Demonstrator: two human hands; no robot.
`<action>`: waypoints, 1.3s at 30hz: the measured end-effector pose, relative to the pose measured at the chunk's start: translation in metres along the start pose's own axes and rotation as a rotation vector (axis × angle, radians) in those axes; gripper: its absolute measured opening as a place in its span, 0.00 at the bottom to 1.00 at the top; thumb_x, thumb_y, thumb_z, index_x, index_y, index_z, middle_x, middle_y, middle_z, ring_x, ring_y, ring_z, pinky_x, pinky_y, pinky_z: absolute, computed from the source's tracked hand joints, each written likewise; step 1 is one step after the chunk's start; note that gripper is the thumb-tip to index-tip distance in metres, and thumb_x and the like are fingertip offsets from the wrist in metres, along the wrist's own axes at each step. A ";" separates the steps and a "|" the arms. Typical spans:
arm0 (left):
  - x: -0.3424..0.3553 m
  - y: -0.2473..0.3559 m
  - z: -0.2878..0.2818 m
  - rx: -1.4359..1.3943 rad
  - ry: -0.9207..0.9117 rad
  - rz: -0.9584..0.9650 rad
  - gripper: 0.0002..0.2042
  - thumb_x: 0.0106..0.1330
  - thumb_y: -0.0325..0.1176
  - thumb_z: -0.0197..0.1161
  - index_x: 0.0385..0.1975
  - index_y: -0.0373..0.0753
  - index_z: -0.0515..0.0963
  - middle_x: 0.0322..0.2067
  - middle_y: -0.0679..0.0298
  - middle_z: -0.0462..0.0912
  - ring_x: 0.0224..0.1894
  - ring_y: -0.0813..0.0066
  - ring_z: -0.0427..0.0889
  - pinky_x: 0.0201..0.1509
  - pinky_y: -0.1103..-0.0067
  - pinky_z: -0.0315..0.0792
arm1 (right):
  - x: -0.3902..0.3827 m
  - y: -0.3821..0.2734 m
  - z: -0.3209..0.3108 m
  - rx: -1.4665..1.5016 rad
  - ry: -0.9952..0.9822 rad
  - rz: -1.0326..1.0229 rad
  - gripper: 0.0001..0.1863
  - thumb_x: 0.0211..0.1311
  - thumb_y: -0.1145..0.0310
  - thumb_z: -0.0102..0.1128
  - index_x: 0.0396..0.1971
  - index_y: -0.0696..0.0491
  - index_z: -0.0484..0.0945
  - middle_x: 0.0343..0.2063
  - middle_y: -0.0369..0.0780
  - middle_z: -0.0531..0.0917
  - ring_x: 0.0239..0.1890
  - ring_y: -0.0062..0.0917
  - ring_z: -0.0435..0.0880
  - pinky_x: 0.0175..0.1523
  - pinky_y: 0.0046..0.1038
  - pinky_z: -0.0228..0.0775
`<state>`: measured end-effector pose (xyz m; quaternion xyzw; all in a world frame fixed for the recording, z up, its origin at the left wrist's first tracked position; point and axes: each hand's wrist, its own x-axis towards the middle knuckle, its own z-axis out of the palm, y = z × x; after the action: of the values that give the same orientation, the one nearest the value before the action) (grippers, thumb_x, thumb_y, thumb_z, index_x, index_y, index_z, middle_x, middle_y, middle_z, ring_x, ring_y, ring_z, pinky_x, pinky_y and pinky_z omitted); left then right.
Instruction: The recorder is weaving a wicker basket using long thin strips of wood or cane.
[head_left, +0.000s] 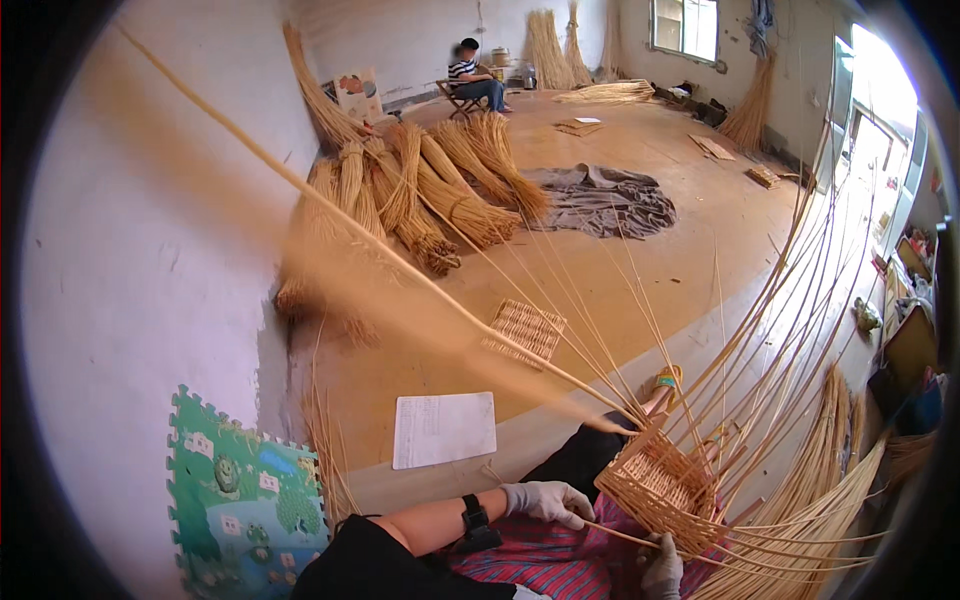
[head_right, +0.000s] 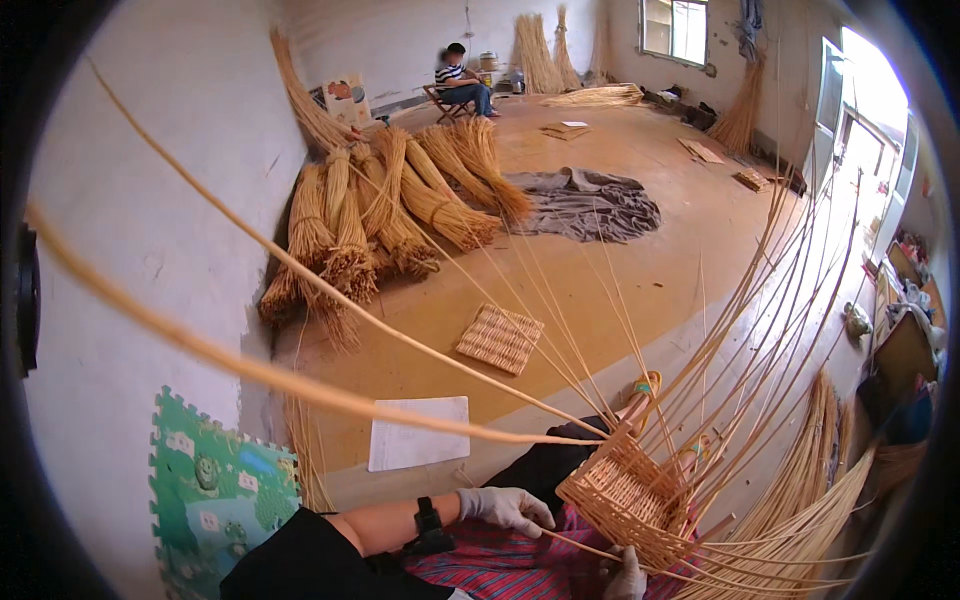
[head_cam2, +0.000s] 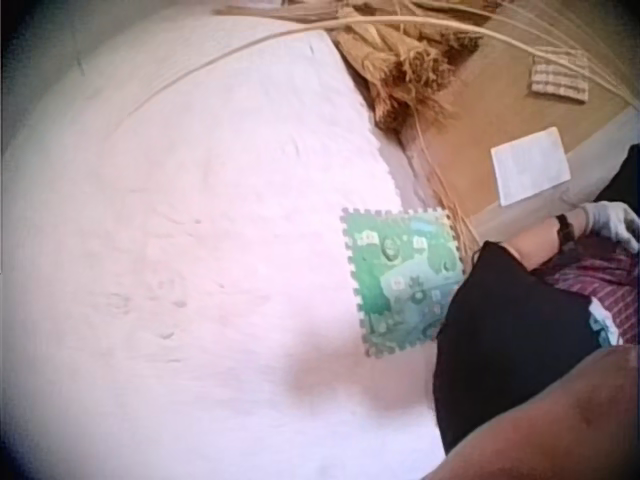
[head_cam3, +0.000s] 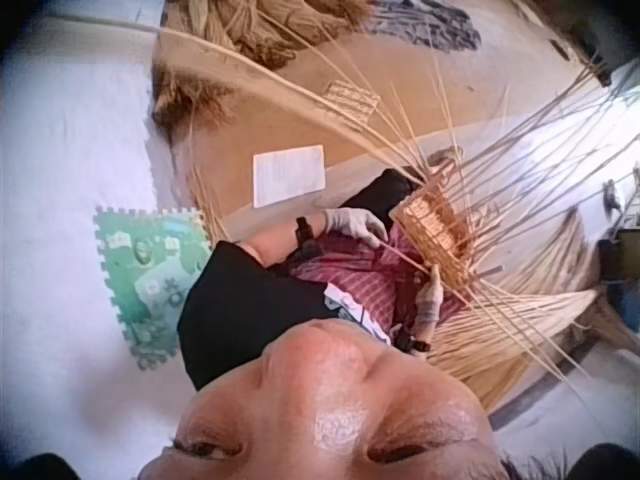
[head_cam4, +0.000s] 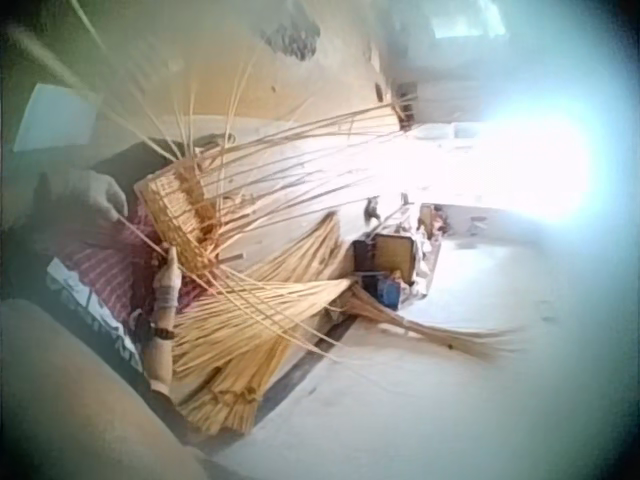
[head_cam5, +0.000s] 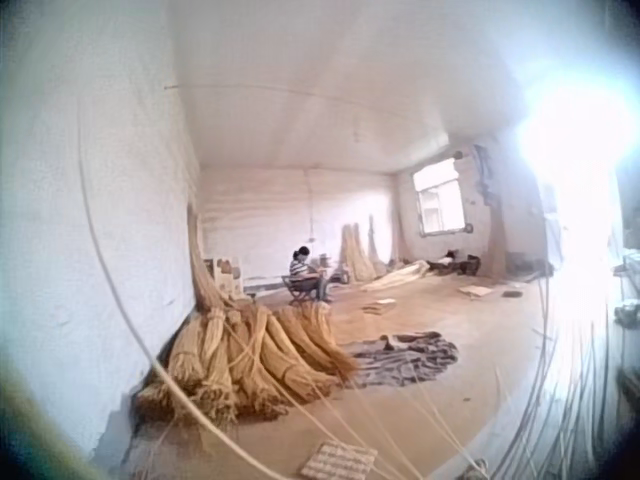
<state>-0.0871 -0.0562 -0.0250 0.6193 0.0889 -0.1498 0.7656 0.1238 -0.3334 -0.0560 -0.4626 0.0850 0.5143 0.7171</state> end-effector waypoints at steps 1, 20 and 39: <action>0.001 0.001 -0.002 0.002 -0.001 -0.007 0.19 0.68 0.35 0.67 0.56 0.37 0.78 0.50 0.64 0.83 0.51 0.77 0.78 0.60 0.78 0.71 | 0.005 0.004 -0.007 -0.061 0.038 -0.045 0.12 0.68 0.56 0.62 0.42 0.48 0.78 0.34 0.34 0.83 0.31 0.25 0.80 0.32 0.28 0.74; 0.002 0.026 -0.014 -0.332 -0.010 -0.227 0.22 0.76 0.44 0.57 0.64 0.41 0.71 0.25 0.66 0.82 0.18 0.85 0.76 0.19 0.89 0.68 | 0.010 0.021 -0.009 -0.124 0.102 -0.268 0.17 0.67 0.58 0.64 0.47 0.54 0.75 0.30 0.40 0.84 0.26 0.28 0.81 0.28 0.30 0.75; 0.000 0.030 -0.032 -0.307 -0.111 -0.294 0.25 0.78 0.46 0.50 0.70 0.42 0.64 0.31 0.63 0.84 0.22 0.85 0.81 0.19 0.89 0.72 | 0.003 0.016 0.005 -0.223 0.005 -0.328 0.20 0.68 0.52 0.62 0.37 0.57 0.78 0.29 0.42 0.83 0.27 0.29 0.81 0.30 0.30 0.74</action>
<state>-0.0749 -0.0193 -0.0040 0.4667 0.1578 -0.2783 0.8245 0.1104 -0.3272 -0.0648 -0.5481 -0.0472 0.3957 0.7354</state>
